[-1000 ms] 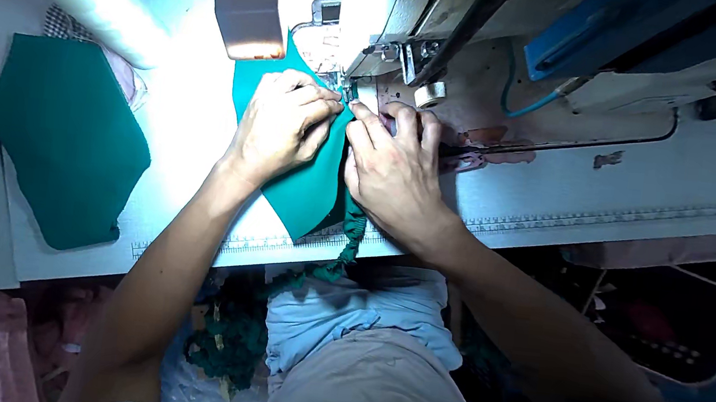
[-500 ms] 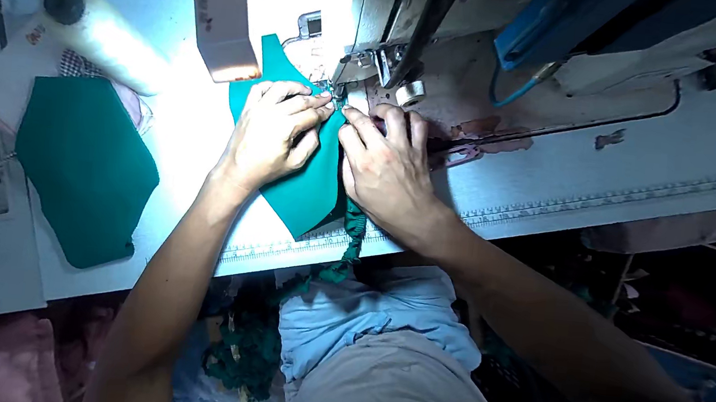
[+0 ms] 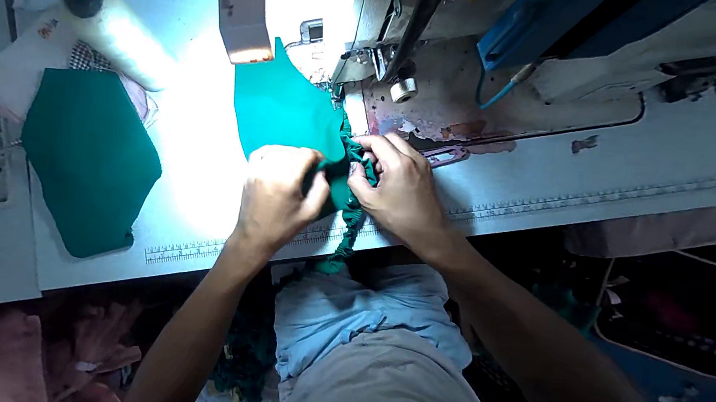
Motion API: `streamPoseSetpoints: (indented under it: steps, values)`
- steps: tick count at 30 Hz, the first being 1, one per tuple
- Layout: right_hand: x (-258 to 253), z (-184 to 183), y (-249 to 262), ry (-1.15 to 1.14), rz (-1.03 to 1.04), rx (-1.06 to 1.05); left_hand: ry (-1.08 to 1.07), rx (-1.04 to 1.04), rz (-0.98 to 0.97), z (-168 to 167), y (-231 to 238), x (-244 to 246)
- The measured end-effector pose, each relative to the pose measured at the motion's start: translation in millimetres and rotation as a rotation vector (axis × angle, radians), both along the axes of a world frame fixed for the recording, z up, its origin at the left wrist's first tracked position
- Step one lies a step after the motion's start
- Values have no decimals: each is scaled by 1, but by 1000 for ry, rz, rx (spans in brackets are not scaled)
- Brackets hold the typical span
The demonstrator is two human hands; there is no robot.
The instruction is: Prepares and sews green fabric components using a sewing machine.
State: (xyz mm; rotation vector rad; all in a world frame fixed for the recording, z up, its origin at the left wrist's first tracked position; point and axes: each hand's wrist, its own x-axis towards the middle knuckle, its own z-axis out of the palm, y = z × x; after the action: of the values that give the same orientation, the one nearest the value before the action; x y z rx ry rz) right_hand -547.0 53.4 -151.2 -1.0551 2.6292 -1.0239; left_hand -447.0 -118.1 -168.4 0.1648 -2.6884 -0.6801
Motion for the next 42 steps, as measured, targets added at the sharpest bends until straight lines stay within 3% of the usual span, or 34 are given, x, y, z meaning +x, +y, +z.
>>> streamPoseSetpoints:
  steps: [3, 5, 9, 12, 22, 34, 42]
  values:
    - [-3, 4, 4, -8, 9, -4, -7, -167, 325, 19, -22, -7]
    - [0, 4, 6, -10, 19, 7, 7, -346, 390, 25, -30, -11]
    - [10, 1, 2, 38, 69, 55, 125, -310, -100, 12, -21, -25]
    - [19, -3, 0, 94, 81, 100, 29, -260, -252, -10, -24, -33]
    - [44, -9, 5, 123, 0, 93, -24, -21, -243, -22, -29, -30]
    - [50, -4, 17, 13, 56, 206, -53, -87, -187, -22, -22, -34]
    - [60, 1, 30, 74, 39, 89, -106, 11, -182, -20, -23, -37]
